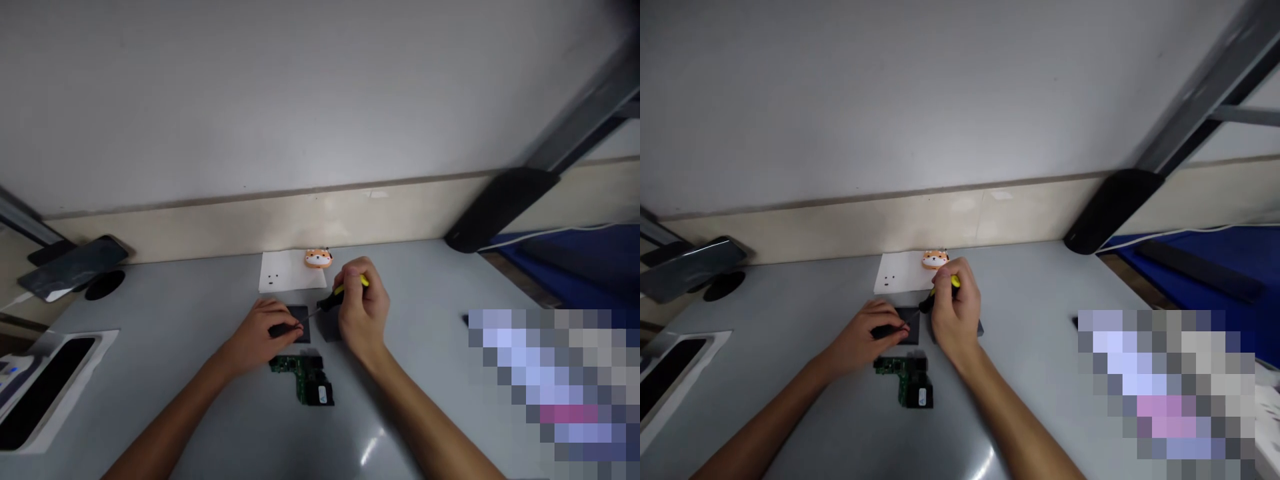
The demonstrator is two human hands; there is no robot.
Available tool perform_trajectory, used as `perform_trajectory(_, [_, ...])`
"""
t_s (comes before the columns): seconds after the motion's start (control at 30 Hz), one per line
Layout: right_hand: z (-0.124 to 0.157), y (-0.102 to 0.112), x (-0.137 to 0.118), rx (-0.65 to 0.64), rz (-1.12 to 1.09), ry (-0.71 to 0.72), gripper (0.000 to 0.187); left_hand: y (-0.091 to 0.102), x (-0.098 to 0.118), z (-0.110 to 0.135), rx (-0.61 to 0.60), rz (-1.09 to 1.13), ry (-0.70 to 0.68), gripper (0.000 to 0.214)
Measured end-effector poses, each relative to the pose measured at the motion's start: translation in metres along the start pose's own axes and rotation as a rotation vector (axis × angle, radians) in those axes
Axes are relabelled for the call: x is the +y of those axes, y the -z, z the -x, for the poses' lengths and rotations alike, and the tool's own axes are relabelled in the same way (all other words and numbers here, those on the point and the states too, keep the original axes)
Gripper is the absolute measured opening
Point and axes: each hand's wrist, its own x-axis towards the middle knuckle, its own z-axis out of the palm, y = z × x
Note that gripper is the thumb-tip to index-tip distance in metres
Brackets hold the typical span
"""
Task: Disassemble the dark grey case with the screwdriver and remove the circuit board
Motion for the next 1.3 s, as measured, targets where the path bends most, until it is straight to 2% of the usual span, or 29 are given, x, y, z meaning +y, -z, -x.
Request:
perform_trajectory(0.3, [-0.002,0.002,0.002,0.028,0.0,0.016,0.03,0.006,0.003,-0.001,0.011,0.023,0.039,0.007])
perform_trajectory(0.43, [-0.005,0.003,0.005,0.07,0.03,0.013,0.032,0.011,-0.007,-0.008,0.041,-0.06,0.033,0.011])
perform_trajectory(0.53, [-0.007,0.004,0.012,0.107,0.052,-0.021,0.031,0.018,-0.021,-0.029,0.061,-0.179,-0.001,0.015])
perform_trajectory(0.67, [-0.011,0.006,0.021,0.147,0.071,-0.056,0.03,0.025,-0.036,-0.074,0.012,-0.403,-0.013,0.012])
perform_trajectory(0.77, [-0.013,0.008,0.024,0.162,0.109,-0.059,0.031,0.02,-0.04,-0.101,-0.058,-0.537,-0.069,0.013])
perform_trajectory(0.83, [-0.014,0.01,0.026,0.17,0.135,-0.066,0.031,0.015,-0.04,-0.109,-0.094,-0.621,-0.124,0.016])
perform_trajectory(0.97, [-0.017,0.012,0.03,0.187,0.152,-0.082,0.031,0.004,-0.041,-0.107,-0.108,-0.732,-0.197,0.016])
perform_trajectory(1.07, [-0.019,0.013,0.03,0.204,0.156,-0.092,0.029,0.001,-0.045,-0.102,-0.075,-0.683,-0.168,0.017])
perform_trajectory(1.2, [-0.019,0.013,0.028,0.219,0.145,-0.109,0.029,0.003,-0.05,-0.1,-0.088,-0.602,-0.14,0.019])
perform_trajectory(1.3, [-0.02,0.014,0.027,0.227,0.133,-0.109,0.029,0.006,-0.048,-0.097,-0.071,-0.517,-0.11,0.022])
